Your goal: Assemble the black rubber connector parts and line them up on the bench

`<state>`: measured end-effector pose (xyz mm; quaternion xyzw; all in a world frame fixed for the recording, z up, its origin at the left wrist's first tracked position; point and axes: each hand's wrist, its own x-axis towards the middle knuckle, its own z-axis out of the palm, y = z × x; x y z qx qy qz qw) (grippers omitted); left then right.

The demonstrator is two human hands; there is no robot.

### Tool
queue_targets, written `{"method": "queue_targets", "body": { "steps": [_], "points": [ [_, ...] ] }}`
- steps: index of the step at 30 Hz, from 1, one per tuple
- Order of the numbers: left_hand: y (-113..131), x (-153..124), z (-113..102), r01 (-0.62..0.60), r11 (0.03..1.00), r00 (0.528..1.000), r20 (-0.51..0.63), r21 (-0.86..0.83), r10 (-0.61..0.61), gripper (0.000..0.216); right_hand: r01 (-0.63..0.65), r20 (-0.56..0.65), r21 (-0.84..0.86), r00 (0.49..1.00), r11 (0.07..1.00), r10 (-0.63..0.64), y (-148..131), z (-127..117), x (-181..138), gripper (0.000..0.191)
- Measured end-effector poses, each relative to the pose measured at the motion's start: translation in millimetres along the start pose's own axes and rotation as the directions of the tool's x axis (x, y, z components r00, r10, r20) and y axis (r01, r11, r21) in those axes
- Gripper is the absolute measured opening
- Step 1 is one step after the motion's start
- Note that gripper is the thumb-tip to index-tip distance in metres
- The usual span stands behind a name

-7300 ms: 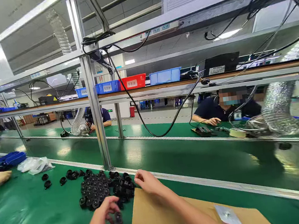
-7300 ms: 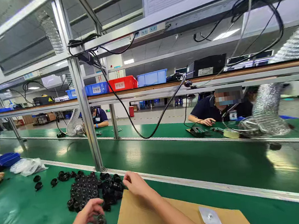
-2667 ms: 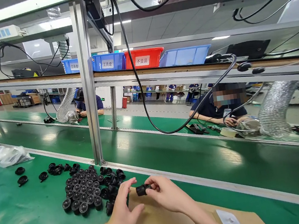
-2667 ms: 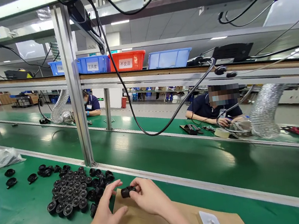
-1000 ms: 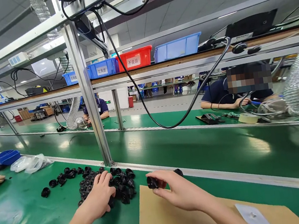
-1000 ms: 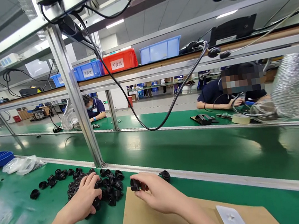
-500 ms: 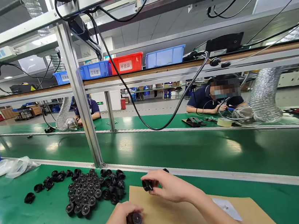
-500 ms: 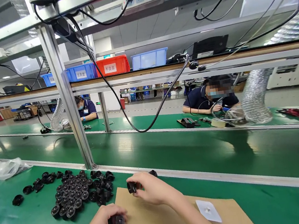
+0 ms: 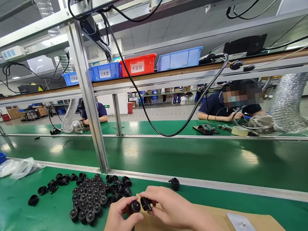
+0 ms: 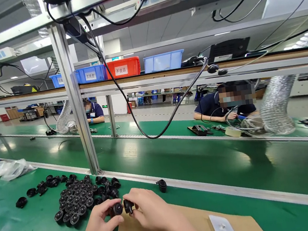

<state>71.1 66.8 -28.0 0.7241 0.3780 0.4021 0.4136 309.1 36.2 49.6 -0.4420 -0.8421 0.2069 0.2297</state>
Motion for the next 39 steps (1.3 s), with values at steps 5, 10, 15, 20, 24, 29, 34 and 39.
{"method": "queue_targets", "body": {
  "steps": [5, 10, 15, 20, 24, 29, 34, 39],
  "points": [
    [-6.0, -0.3, -0.6, -0.119, 0.993, 0.993, 0.009, 0.004, 0.119, 0.043, -0.004, -0.009, -0.014, 1.0, 1.0, 0.004, -2.1, 6.7, 0.5, 0.016],
    [-8.2, -4.1, 0.8, -0.206, 0.978, 0.978, 0.028, -0.026, 0.207, 0.045, -0.017, -0.051, 0.018, 0.999, 1.0, 0.018, -8.4, 6.6, -0.4, 0.02],
    [-10.5, -4.5, 1.7, -0.21, 0.976, 0.978, -0.001, -0.05, 0.211, 0.043, -0.031, -0.059, 0.06, 0.998, 0.998, 0.034, -11.9, 5.0, -0.2, 0.031],
    [-8.1, -4.2, 0.2, -0.223, 0.975, 0.974, -0.048, -0.019, 0.222, 0.041, -0.042, -0.068, 0.057, 0.997, 0.997, 0.046, -11.9, 6.2, -0.5, 0.032],
    [-4.4, -4.6, -0.7, -0.24, 0.971, 0.97, -0.044, -0.007, 0.24, 0.039, -0.034, -0.074, 0.043, 0.997, 0.998, 0.037, -13.6, 5.9, -1.5, 0.03],
    [-3.7, -4.1, -0.2, -0.228, 0.973, 0.973, -0.047, -0.027, 0.226, 0.04, -0.025, -0.07, 0.036, 0.997, 0.999, 0.027, -17.0, 5.8, -0.2, 0.03],
    [-5.1, -3.9, -0.2, -0.15, 0.986, 0.986, -0.08, -0.074, 0.144, 0.039, -0.018, -0.099, 0.053, 0.995, 0.998, 0.023, -12.9, 10.1, 2.7, 0.036],
    [-1.3, -3.4, -0.8, -0.122, 0.99, 0.991, -0.064, -0.07, 0.117, 0.037, 0.046, -0.107, -0.035, 0.993, 0.998, -0.049, -5.8, 16.1, 3.1, 0.034]
  ]
}}
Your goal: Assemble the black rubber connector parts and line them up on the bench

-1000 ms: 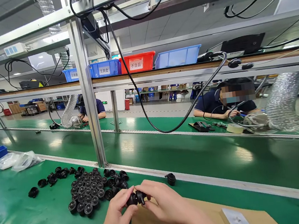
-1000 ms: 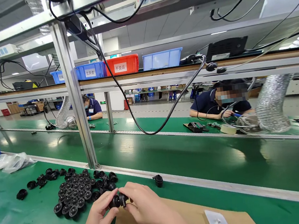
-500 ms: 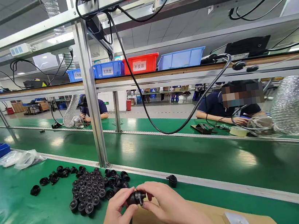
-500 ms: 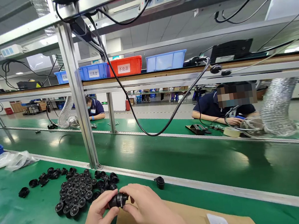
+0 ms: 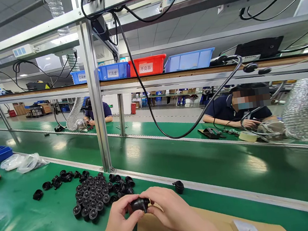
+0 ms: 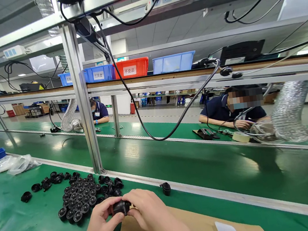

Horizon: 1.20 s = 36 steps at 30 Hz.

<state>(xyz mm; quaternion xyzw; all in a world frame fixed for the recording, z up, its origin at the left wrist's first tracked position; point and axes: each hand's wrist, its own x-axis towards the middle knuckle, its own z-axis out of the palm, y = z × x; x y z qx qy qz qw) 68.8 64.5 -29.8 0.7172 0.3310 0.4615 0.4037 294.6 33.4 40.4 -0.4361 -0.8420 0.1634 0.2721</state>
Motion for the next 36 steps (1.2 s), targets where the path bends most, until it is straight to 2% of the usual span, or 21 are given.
{"method": "queue_targets", "body": {
  "steps": [3, 4, 6, 9, 12, 17, 20, 22, 26, 28, 30, 32, 35, 36],
  "points": [
    [1.6, -0.7, -0.9, -0.081, 0.996, 0.997, 0.001, 0.046, 0.081, 0.037, -0.028, 0.023, -0.085, 0.999, 0.996, 0.03, -1.6, 0.6, 0.1, 0.011],
    [1.7, -0.9, -1.4, -0.113, 0.992, 0.994, 0.006, 0.06, 0.113, 0.037, -0.047, 0.033, -0.108, 0.998, 0.993, 0.051, -2.9, -0.1, 0.2, 0.009],
    [1.4, -1.0, -2.1, -0.141, 0.987, 0.99, 0.016, 0.077, 0.14, 0.038, -0.085, 0.045, -0.121, 0.995, 0.989, 0.091, -5.6, -2.5, 0.2, 0.022],
    [1.8, 0.3, -2.7, -0.109, 0.99, 0.994, -0.002, 0.087, 0.109, 0.039, -0.112, 0.02, -0.046, 0.993, 0.993, 0.113, -8.3, -7.6, -1.3, 0.018],
    [4.7, 2.5, -3.4, -0.137, 0.986, 0.99, -0.011, 0.097, 0.139, 0.041, -0.127, -0.001, 0.045, 0.992, 0.991, 0.127, -9.2, -9.5, -3.7, 0.032],
    [7.1, 3.1, -5.0, -0.265, 0.956, 0.963, -0.005, 0.123, 0.268, 0.046, -0.166, 0.019, 0.051, 0.986, 0.985, 0.165, -11.3, -1.9, -4.7, 0.01],
    [5.1, 0.9, -5.1, -0.214, 0.967, 0.977, 0.004, 0.14, 0.215, 0.043, -0.148, 0.015, -0.046, 0.989, 0.988, 0.148, -11.3, 1.6, -4.3, 0.008],
    [4.4, 0.2, -4.6, -0.114, 0.986, 0.993, -0.003, 0.12, 0.115, 0.039, -0.123, 0.025, -0.076, 0.992, 0.99, 0.125, -9.9, 1.9, -3.9, 0.006],
    [6.6, 4.5, -2.5, 0.133, 0.984, 0.991, 0.04, -0.119, -0.129, 0.037, -0.075, 0.021, -0.029, 0.997, 0.997, 0.076, -4.8, 1.2, -2.6, 0.019],
    [8.2, 8.1, -1.3, 0.19, 0.955, 0.981, 0.08, -0.226, -0.176, 0.038, -0.025, 0.007, -0.01, 1.0, 1.0, 0.025, -2.2, 0.7, -1.9, 0.028],
    [9.2, 10.3, -0.4, 0.202, 0.94, 0.978, 0.104, -0.275, -0.18, 0.039, 0.052, -0.003, -0.003, 0.999, 0.999, -0.052, -1.1, -0.3, -1.6, 0.035],
    [9.6, 9.8, -0.2, 0.189, 0.941, 0.981, 0.104, -0.279, -0.166, 0.039, 0.086, -0.003, -0.024, 0.996, 0.996, -0.086, -2.3, -1.6, -1.5, 0.033],
    [9.8, 5.4, -1.4, 0.074, 0.989, 0.997, 0.047, -0.126, -0.069, 0.037, -0.007, 0.021, -0.116, 1.0, 0.993, 0.01, -7.1, -2.9, -1.4, 0.008],
    [9.7, 3.9, -2.0, 0.018, 0.999, 0.999, 0.032, -0.047, -0.016, 0.037, -0.049, 0.038, -0.141, 0.998, 0.989, 0.055, -8.7, -3.0, -1.3, 0.015]
  ]
}}
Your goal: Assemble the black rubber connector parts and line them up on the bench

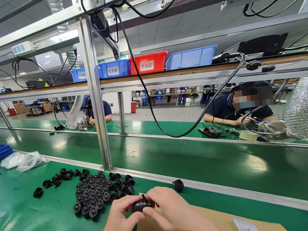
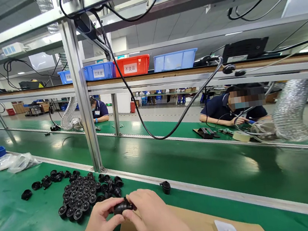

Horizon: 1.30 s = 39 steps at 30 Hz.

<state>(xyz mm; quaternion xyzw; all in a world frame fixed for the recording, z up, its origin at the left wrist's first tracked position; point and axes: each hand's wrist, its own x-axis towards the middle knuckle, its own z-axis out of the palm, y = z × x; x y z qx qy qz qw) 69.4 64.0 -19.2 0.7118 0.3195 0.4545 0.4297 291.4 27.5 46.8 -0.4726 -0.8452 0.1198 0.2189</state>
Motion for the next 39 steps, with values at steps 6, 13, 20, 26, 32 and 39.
{"method": "queue_targets", "body": {
  "steps": [6, 13, 20, 26, 32, 39],
  "points": [
    [-7.1, -2.6, -2.2, -0.022, 0.994, 0.997, -0.072, 0.111, 0.03, 0.042, -0.075, -0.007, 0.031, 0.997, 0.997, 0.076, -0.5, -4.5, -4.1, 0.028],
    [-13.8, -3.7, -2.0, -0.297, 0.936, 0.953, 0.006, 0.186, 0.301, 0.062, -0.087, 0.005, 0.109, 0.996, 0.99, 0.087, -8.6, 2.8, 0.6, 0.033],
    [3.1, 17.8, -34.6, -0.366, 0.715, 0.924, 0.141, 0.596, 0.355, 0.085, -0.345, -0.044, 0.034, 0.937, 0.938, 0.346, 20.1, -0.5, 9.2, 0.045],
    [19.8, 22.8, -56.4, -0.103, 0.434, 0.988, 0.143, 0.895, -0.06, 0.061, -0.352, -0.07, -0.384, 0.933, 0.854, 0.353, 74.8, -7.5, 1.3, 0.008],
    [8.5, 18.2, -44.5, -0.101, 0.326, 0.985, 0.14, 0.94, -0.099, 0.042, -0.299, -0.022, -0.389, 0.949, 0.871, 0.315, 88.2, 4.7, 2.2, 0.028],
    [14.6, 10.0, -26.5, -0.145, 0.531, 0.986, 0.168, 0.835, 0.004, 0.029, -0.205, 0.026, -0.11, 0.978, 0.973, 0.209, 62.5, 6.8, -2.8, 0.046]
  ]
}}
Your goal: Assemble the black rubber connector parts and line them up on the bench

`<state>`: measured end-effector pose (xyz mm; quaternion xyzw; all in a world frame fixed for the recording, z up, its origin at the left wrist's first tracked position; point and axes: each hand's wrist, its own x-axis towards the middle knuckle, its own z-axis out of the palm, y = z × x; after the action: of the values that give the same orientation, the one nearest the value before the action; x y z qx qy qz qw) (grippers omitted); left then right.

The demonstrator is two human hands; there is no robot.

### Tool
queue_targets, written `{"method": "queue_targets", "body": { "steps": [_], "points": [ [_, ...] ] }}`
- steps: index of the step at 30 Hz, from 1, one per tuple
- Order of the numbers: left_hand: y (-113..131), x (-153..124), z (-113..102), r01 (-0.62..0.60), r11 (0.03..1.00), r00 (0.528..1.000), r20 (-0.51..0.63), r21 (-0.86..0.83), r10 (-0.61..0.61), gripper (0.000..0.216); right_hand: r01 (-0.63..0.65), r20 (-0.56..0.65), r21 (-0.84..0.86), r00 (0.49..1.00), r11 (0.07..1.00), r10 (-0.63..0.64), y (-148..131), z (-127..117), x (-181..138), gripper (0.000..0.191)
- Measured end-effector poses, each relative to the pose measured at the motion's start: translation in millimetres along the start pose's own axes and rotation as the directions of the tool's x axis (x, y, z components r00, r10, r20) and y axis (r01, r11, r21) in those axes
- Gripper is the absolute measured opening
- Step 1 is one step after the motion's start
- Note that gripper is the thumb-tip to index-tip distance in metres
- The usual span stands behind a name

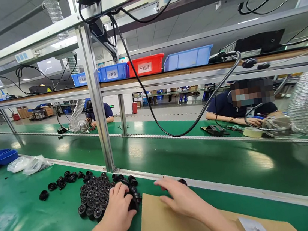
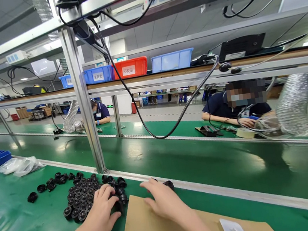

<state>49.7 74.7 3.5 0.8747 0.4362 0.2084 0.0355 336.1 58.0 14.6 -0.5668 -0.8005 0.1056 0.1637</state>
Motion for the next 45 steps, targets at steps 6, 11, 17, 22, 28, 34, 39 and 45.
{"method": "queue_targets", "body": {
  "steps": [6, 11, 17, 22, 28, 34, 39, 45],
  "points": [
    [26.4, -10.6, 13.2, -0.001, 0.869, 1.0, 0.011, -0.496, 0.008, 0.023, 0.228, 0.066, 0.199, 0.967, 0.953, -0.245, -41.1, 20.9, -5.3, 0.047],
    [19.0, -8.5, 8.7, 0.001, 0.917, 0.998, 0.052, -0.398, 0.022, 0.031, 0.254, 0.088, 0.077, 0.962, 0.964, -0.26, -47.0, 24.5, -3.9, 0.029],
    [-34.5, 11.7, -12.5, 0.174, 0.972, 0.978, -0.142, 0.157, -0.152, 0.039, 0.126, 0.204, -0.13, 0.974, 0.983, -0.098, -38.5, 17.5, -6.1, 0.015],
    [-69.7, 19.7, -2.1, 0.277, 0.939, 0.953, -0.179, 0.203, -0.243, 0.036, 0.13, 0.178, -0.09, 0.978, 0.987, -0.112, -38.8, 12.7, -6.2, 0.023],
    [-80.7, 25.6, 4.1, 0.301, 0.95, 0.934, -0.227, 0.08, -0.277, 0.013, 0.079, 0.142, -0.023, 0.987, 0.997, -0.075, -36.8, -5.4, -4.2, 0.024],
    [-45.2, 24.4, -13.0, 0.077, 0.971, 0.967, -0.221, -0.225, -0.128, 0.012, 0.11, -0.071, 0.279, 0.993, 0.954, -0.094, -42.0, -16.4, -4.2, 0.028],
    [-9.3, 8.8, -1.1, 0.013, 0.786, 0.986, -0.121, -0.618, -0.111, 0.026, 0.129, -0.128, 0.418, 0.988, 0.899, -0.082, -50.7, -14.4, -3.1, 0.026],
    [-0.4, 1.8, 12.8, -0.098, 0.652, 0.979, -0.191, -0.752, -0.074, 0.032, 0.176, -0.177, 0.472, 0.979, 0.864, -0.103, -50.9, -12.4, -2.0, 0.028]
  ]
}}
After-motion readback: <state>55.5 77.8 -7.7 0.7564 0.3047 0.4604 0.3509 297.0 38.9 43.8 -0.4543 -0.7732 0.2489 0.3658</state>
